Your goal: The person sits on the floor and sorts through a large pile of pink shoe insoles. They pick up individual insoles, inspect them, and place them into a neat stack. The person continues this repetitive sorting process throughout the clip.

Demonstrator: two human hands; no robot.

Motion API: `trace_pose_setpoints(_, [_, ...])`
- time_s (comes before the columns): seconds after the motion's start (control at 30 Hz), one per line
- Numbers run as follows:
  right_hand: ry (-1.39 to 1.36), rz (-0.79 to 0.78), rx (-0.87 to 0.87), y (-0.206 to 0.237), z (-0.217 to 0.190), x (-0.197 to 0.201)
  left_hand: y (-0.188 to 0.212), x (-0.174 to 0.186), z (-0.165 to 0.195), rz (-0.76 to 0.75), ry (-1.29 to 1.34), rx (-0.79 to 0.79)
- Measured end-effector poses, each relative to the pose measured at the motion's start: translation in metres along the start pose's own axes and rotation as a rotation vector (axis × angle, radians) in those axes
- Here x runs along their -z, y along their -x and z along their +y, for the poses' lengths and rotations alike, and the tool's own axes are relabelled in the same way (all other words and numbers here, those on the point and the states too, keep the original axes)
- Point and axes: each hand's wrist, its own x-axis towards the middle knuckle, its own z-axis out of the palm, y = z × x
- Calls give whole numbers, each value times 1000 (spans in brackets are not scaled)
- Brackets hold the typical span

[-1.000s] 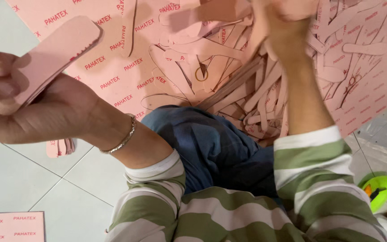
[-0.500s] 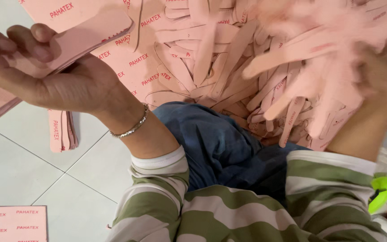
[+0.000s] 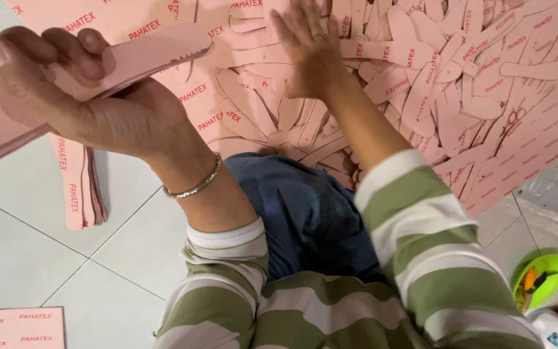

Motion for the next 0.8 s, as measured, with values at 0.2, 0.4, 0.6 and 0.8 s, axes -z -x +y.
trace_pose_setpoints(0.2, [23, -111, -118, -40, -15, -11, 0, 6, -1, -55, -28, 16])
trace_pose_setpoints(0.4, [-116, -151, -270, -49, -12, -19, 2, 6, 1, -53, -56, 30])
trace_pose_setpoints(0.6, [-207, -215, -354, -44, 5, -18, 2, 3, 2, -31, -48, 40])
trace_pose_setpoints(0.8, [-63, -311, -201, -16, 20, -10, 6, 3, -2, -30, -60, 94])
